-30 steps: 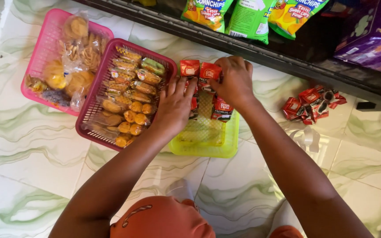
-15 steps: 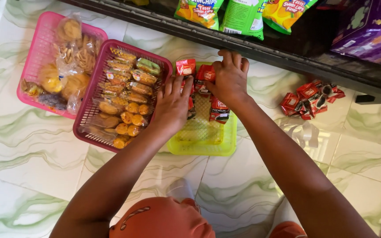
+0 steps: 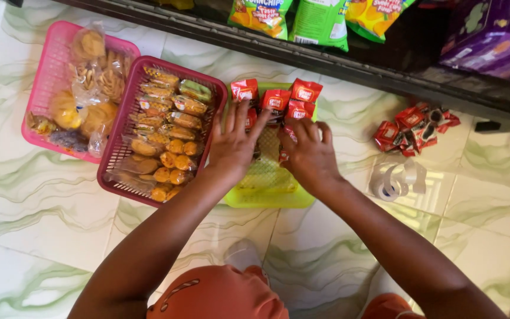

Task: Organizing and restocking coffee packets on grocery store shelves.

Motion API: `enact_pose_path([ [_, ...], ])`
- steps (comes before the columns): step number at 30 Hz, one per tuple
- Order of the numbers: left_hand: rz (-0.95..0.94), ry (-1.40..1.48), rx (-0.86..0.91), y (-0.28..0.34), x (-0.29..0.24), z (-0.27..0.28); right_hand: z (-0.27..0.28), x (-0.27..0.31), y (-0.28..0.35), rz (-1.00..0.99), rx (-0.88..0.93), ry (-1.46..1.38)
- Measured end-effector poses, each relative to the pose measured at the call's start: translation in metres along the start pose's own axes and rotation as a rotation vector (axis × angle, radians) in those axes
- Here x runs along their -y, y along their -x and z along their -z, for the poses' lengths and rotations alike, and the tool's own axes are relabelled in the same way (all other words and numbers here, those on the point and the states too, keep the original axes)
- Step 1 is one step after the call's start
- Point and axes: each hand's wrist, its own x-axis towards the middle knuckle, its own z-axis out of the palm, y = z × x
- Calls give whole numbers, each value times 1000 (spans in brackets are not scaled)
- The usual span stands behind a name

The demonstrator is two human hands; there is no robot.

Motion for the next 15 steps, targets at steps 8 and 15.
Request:
enact_pose_path([
  [8, 56, 239, 403, -19, 5, 56, -46, -18, 10, -33, -117, -9],
  [15, 44, 228, 338, -15, -5, 54, -36, -14, 17, -48, -101, 31],
])
